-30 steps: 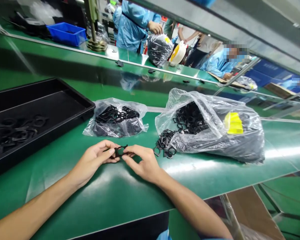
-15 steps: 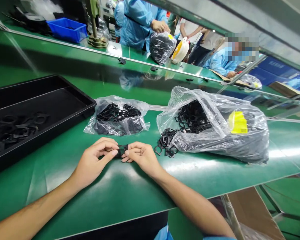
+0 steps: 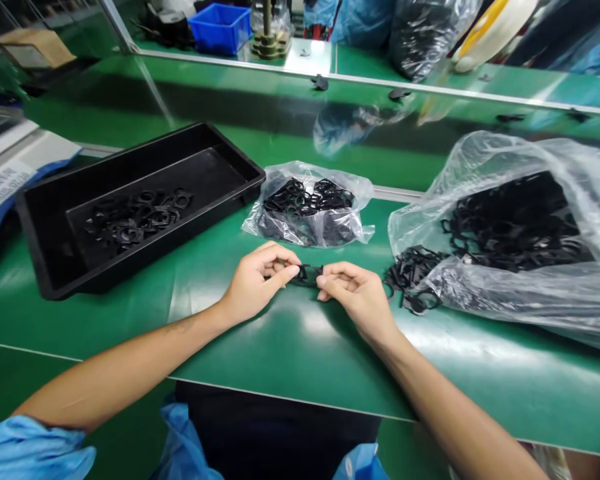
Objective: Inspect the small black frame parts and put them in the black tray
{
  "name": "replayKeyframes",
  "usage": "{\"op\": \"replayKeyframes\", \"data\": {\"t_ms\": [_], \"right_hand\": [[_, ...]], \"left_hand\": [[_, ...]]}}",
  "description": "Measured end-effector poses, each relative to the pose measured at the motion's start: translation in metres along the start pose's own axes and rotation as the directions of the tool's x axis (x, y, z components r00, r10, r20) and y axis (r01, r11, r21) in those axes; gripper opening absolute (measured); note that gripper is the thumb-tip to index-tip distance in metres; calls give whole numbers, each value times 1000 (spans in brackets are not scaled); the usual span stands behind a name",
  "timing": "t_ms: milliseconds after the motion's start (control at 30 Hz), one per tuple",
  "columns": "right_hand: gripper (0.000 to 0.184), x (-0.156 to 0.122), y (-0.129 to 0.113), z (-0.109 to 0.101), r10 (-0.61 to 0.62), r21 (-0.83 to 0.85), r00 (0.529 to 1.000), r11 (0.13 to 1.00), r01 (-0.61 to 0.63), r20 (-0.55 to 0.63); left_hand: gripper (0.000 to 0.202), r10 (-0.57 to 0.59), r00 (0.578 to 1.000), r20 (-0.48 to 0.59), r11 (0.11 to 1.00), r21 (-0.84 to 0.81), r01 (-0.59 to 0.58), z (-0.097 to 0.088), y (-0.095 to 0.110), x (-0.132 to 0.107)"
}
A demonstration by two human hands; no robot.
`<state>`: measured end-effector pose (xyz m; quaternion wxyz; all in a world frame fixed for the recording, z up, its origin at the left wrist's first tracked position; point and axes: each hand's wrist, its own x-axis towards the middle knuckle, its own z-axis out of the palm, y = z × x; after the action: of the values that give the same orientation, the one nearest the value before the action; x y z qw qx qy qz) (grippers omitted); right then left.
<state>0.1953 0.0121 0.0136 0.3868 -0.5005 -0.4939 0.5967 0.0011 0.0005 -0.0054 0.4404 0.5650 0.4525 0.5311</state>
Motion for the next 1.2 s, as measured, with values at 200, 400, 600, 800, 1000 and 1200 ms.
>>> {"op": "replayKeyframes", "data": {"t_ms": [200, 400, 600, 800, 1000, 1200], "right_hand": [[38, -2, -2, 4, 17, 50, 999, 999, -20, 44], [37, -3, -4, 5, 39, 118, 985, 991, -60, 171], [34, -2, -1, 4, 53, 163, 983, 983, -83, 178], [35, -3, -2, 4, 43, 123, 985, 990, -64, 168], [34, -3, -3, 5, 41, 133, 984, 989, -65, 171], [32, -3, -2, 4, 37, 121, 981, 991, -61, 192]], "left_hand": [[7, 201, 978, 49, 955, 214, -207, -1, 2, -3], [12, 287, 955, 77, 902, 313, -296, -3, 5, -4], [10, 257, 964, 62, 910, 321, -263, -2, 4, -3], [10, 263, 962, 73, 909, 315, -273, -2, 5, -3], [10, 260, 962, 86, 895, 352, -273, -2, 5, -3], [8, 188, 976, 106, 947, 243, -209, -2, 3, -5]]}}
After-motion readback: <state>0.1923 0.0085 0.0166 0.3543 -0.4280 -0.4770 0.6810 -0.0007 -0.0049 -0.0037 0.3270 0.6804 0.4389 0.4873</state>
